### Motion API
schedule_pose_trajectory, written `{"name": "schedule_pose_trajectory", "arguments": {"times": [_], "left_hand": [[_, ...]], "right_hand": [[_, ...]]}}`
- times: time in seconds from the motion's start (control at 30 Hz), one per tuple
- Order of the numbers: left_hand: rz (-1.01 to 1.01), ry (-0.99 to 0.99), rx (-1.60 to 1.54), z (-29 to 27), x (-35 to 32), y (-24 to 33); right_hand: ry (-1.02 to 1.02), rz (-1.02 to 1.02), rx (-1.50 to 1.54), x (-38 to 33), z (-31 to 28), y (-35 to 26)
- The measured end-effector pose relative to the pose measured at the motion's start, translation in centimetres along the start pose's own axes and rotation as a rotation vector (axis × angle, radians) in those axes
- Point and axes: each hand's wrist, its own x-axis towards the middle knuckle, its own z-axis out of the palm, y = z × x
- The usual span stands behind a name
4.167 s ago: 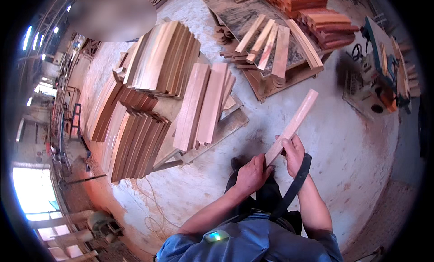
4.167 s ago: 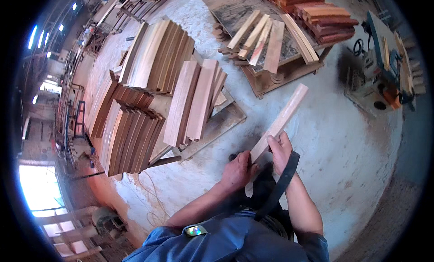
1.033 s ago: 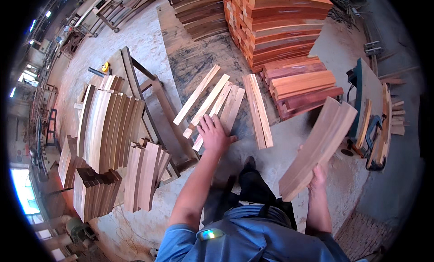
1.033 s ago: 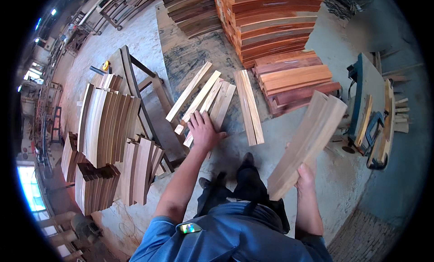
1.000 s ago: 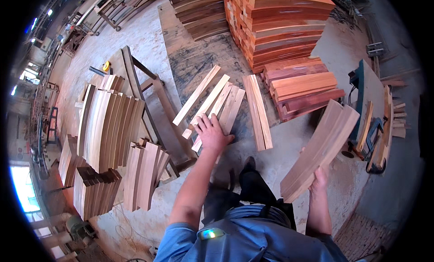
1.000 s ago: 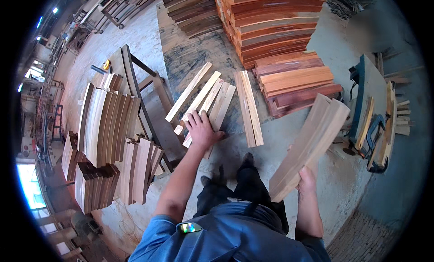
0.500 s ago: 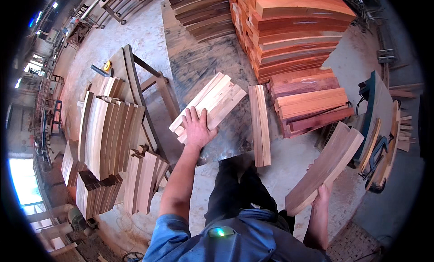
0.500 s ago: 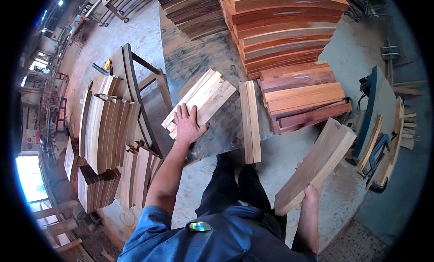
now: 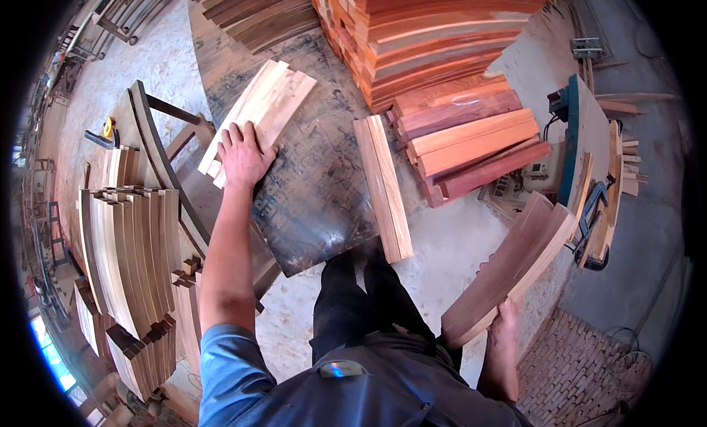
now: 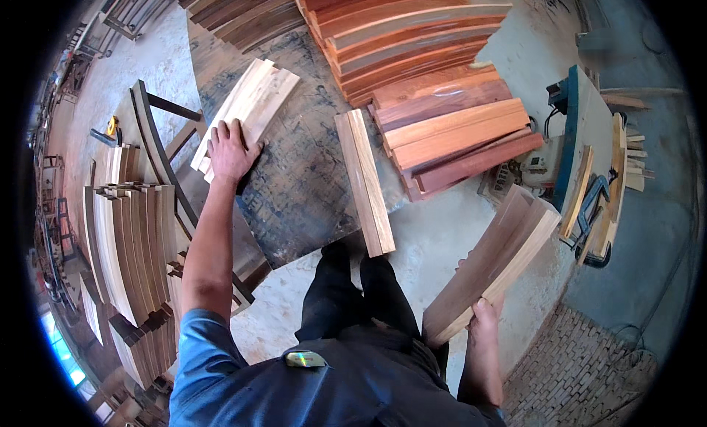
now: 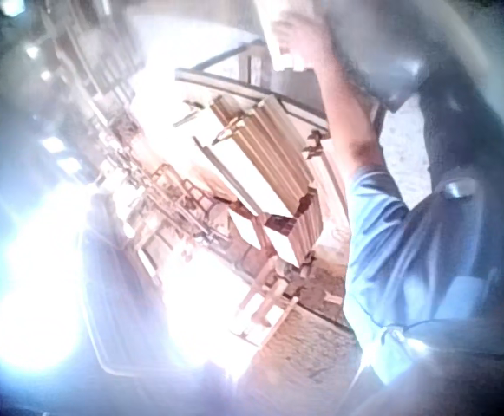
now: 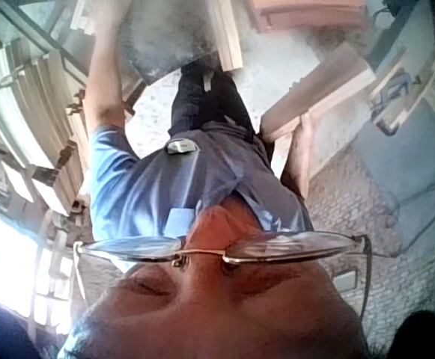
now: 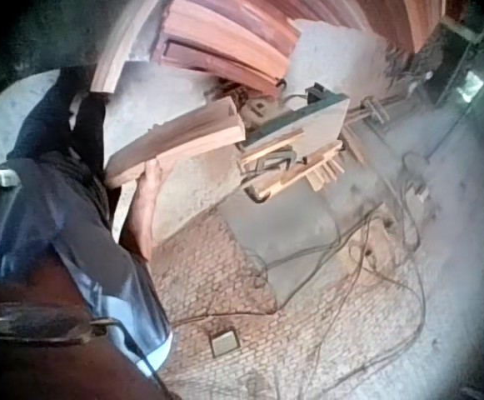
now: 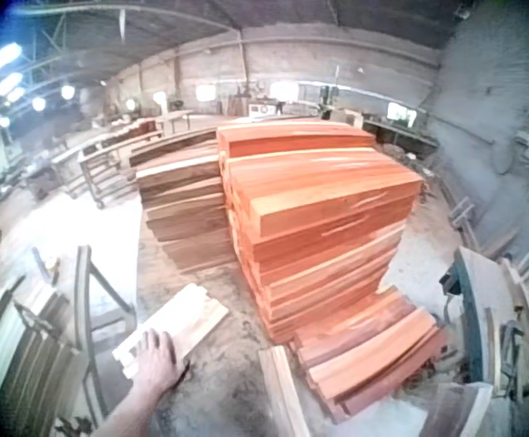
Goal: The person picks up individual wooden planks from a pile on the floor and stacks them onto a workbench. The person handles the planks one by one, aligning them to form a neat stack on the table surface.
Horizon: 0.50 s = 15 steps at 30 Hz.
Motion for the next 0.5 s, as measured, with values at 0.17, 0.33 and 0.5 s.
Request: {"name": "schedule_pose_trajectory", "arguments": {"times": [0.17,0.33,0.5], "left_hand": [[-0.104,-0.09,-0.569,0.5,-7.7,13.2],[-0.162,-0.414,-0.603,-2.6,-14.8,25.1],[-0.274,-0.378,-0.691,-1.8,-14.6,25.1]], "right_hand": [[0.028,0.006,0.034,-0.5,-1.0,0.8],[0.01,-0.007,-0.024,-0.7,-1.1,-0.1],[-0.014,-0.03,-0.064,-1.0,-2.5,0.4]]}}
